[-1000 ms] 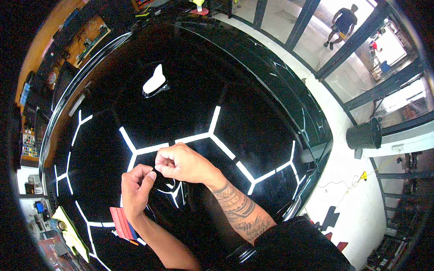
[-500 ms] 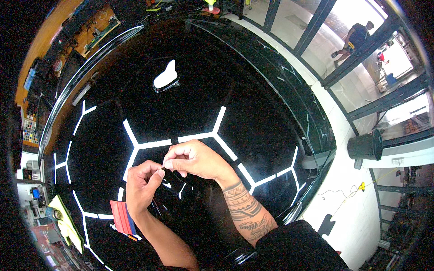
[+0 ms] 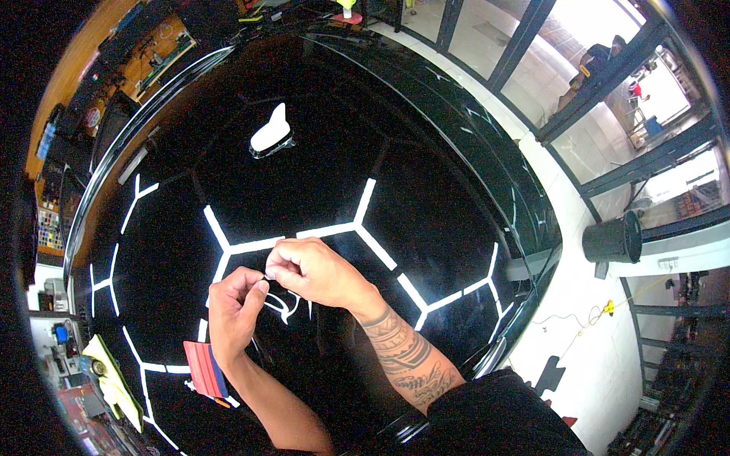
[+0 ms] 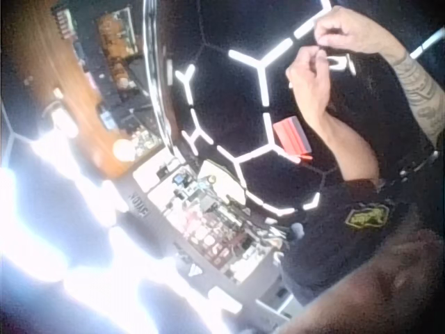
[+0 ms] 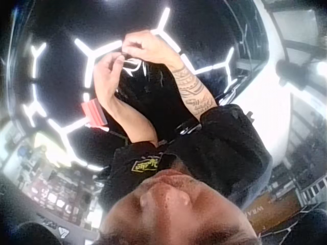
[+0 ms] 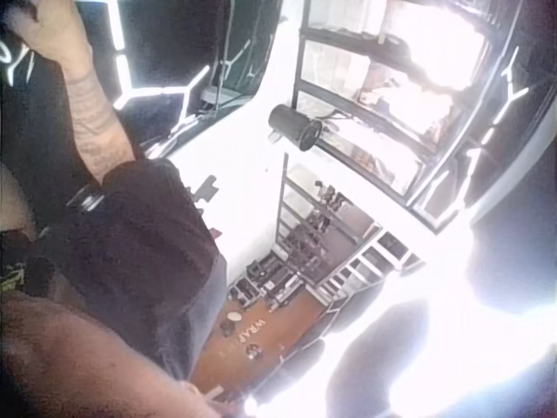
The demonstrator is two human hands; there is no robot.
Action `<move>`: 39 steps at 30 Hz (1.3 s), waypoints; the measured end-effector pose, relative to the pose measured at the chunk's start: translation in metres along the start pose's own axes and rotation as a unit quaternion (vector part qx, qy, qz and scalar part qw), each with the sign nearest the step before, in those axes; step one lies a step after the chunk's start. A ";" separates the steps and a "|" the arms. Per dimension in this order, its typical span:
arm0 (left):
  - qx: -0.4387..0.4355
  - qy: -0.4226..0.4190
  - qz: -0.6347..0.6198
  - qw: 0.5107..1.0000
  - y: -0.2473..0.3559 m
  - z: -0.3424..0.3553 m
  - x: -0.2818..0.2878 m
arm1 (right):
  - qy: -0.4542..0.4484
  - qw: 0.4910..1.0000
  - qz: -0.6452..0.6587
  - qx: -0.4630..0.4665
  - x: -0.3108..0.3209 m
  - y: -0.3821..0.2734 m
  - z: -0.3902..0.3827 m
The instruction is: The person applies a protective film to a glossy black car hood using a squeegee and a precision knife. They smooth the film, trim excess edges, and remove small pieces of film from the surface.
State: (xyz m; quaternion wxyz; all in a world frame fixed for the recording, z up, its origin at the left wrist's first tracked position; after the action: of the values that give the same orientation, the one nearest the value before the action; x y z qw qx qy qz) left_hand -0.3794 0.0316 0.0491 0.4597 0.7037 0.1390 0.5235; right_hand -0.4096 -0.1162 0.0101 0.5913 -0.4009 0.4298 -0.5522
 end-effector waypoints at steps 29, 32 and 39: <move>-0.037 -0.024 -0.048 0.998 -0.002 0.001 -0.009 | 0.006 0.952 0.215 -0.215 0.011 0.006 -0.006; -0.012 -0.082 -0.041 0.996 0.006 0.003 -0.013 | 0.034 0.952 0.212 -0.220 0.019 0.014 -0.011; -0.017 0.212 -0.045 0.976 -0.015 -0.011 0.036 | 0.007 0.954 0.244 -0.172 0.012 0.007 -0.017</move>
State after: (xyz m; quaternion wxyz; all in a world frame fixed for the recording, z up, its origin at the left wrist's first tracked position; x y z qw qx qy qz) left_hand -0.3699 0.0699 0.0592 0.4549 0.5617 0.2557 0.6419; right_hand -0.4232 -0.1273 -0.0029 0.6272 -0.3751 0.6071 -0.3120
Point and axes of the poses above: each hand's wrist, its own z-axis towards the middle knuckle, its own x-axis out of the back of the hand, y = z × x, the point moved 5 cm from there along z, towards the middle knuckle, and after that the axes turned 9 degrees about z, right-handed, at the moved point
